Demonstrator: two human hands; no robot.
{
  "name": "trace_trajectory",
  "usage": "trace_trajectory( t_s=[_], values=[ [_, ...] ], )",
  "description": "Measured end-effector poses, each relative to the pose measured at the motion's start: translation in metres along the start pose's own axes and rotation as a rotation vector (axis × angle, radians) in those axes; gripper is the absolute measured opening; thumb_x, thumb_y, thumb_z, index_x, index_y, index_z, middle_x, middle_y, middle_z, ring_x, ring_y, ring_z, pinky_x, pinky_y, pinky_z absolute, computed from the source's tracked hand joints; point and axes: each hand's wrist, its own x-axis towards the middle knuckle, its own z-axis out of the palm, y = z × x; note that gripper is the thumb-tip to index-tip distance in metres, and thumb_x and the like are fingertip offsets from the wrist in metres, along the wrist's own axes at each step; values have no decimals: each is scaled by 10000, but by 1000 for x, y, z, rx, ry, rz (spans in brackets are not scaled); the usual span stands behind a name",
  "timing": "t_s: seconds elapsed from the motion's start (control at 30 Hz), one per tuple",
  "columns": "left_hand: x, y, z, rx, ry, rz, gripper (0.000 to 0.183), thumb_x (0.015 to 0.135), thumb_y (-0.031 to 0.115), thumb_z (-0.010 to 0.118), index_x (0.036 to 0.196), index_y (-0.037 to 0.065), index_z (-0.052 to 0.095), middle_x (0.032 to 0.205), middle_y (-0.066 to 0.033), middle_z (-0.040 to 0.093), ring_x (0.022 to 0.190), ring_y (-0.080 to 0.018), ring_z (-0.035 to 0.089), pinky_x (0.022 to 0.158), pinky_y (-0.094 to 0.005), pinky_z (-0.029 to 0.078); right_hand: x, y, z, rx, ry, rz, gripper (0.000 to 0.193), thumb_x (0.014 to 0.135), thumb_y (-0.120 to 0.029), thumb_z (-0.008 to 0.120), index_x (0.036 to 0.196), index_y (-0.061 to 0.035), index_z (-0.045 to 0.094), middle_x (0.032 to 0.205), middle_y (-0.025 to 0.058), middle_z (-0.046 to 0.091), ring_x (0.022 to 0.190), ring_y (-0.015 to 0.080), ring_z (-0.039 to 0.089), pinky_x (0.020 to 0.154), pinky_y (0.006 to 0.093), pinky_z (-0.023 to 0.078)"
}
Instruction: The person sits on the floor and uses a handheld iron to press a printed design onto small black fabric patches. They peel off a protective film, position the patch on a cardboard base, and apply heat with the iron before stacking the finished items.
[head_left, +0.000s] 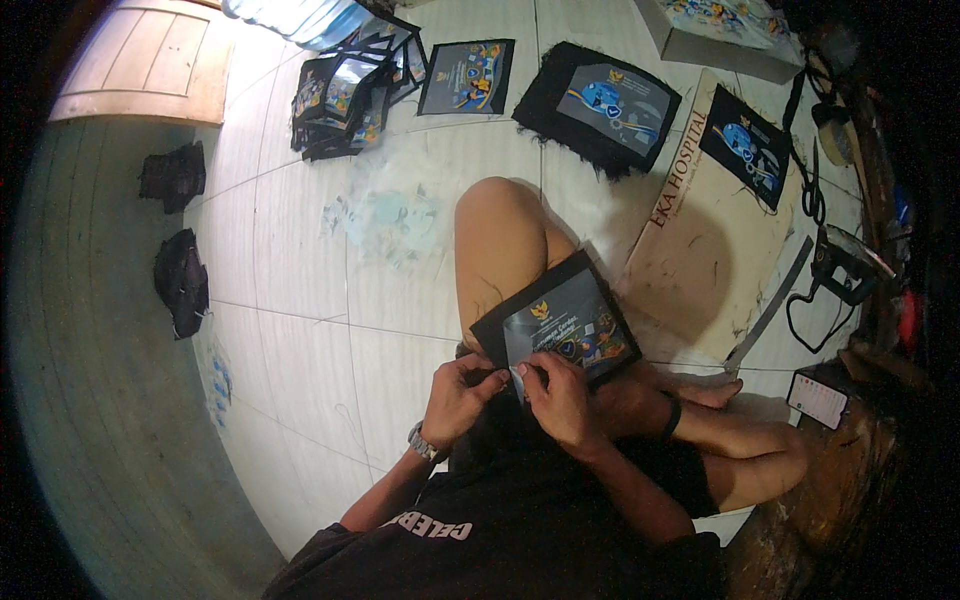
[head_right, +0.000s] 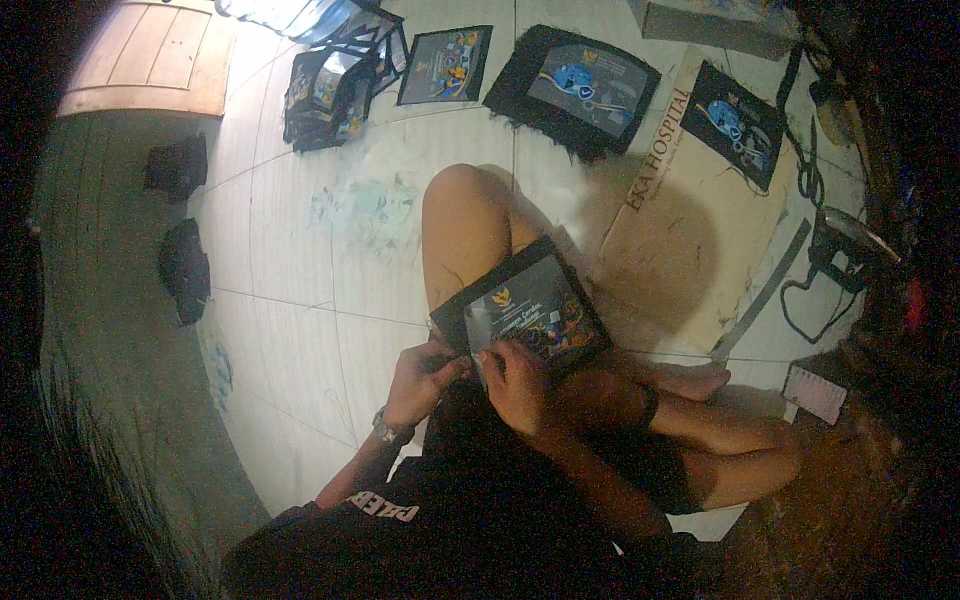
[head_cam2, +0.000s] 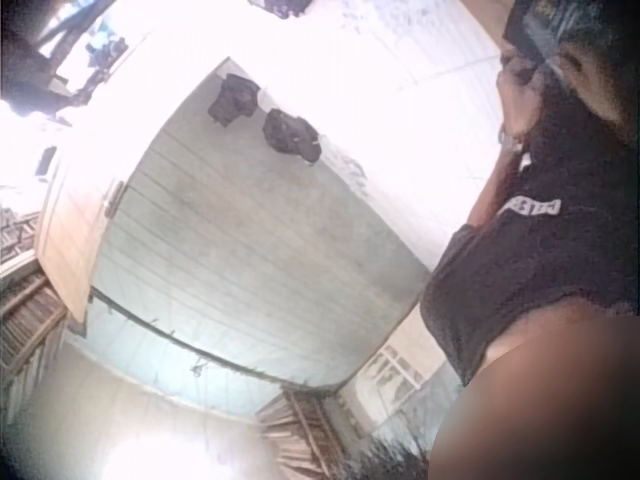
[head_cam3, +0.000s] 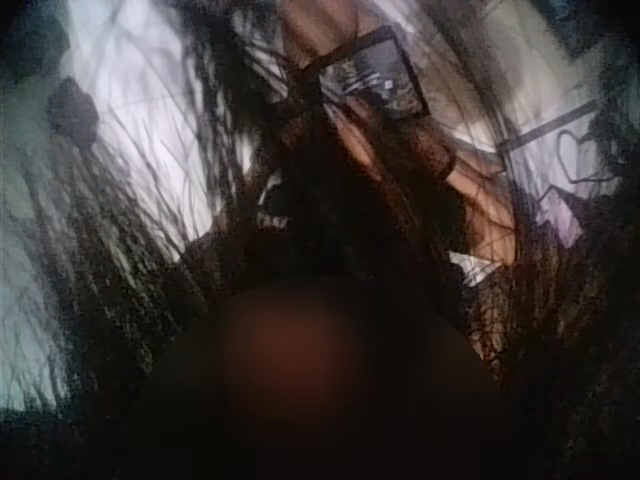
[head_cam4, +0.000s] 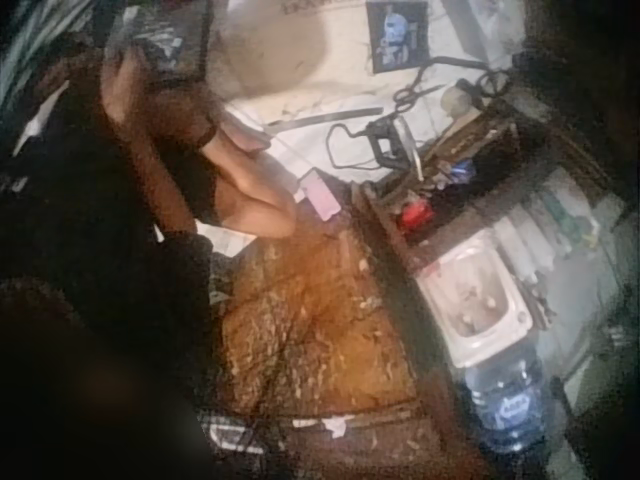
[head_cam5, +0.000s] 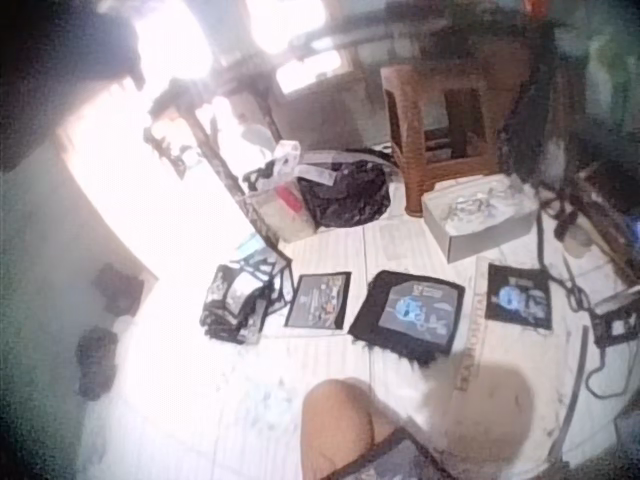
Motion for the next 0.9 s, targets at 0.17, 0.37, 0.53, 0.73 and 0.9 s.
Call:
trace_trajectory(
  t_s=[0.17,0.37,0.53,0.73,0.9],
  values=[
    [1,-5,-1,-29,-8,-6,200,875,135,744,911,-58,704,815,-126,743,728,-144,664,658,-293,500,1,1,2,20,2,41,233,955,-192,642,1007,35,659,986,248,680,932,428,667,825,481,520],
    [0,7,0,104,8,-20,200,884,136,732,907,-60,706,819,-128,746,734,-147,675,659,-298,506,-2,2,1,-72,23,-140,212,943,-202,660,1000,1,680,969,214,676,935,411,658,820,467,518],
    [0,14,-5,69,-53,-27,176,897,110,714,928,-63,705,830,-119,745,744,-142,689,676,-279,522,-3,-3,3,-61,40,-154,220,958,-174,661,991,43,663,932,172,676,853,293,671,729,375,512],
    [4,-2,-5,-272,-104,-97,152,902,88,714,933,-61,711,852,-85,734,798,-126,693,698,-248,535,-1,3,8,49,76,-126,236,976,-186,648,982,50,653,917,162,656,812,251,641,718,355,499],
    [6,-8,-1,-210,-62,-62,158,888,105,734,930,-47,719,845,-79,732,777,-115,670,697,-255,520,-1,8,11,45,84,-120,218,977,-162,648,965,54,628,896,151,638,761,216,644,653,327,516]
  ],
)
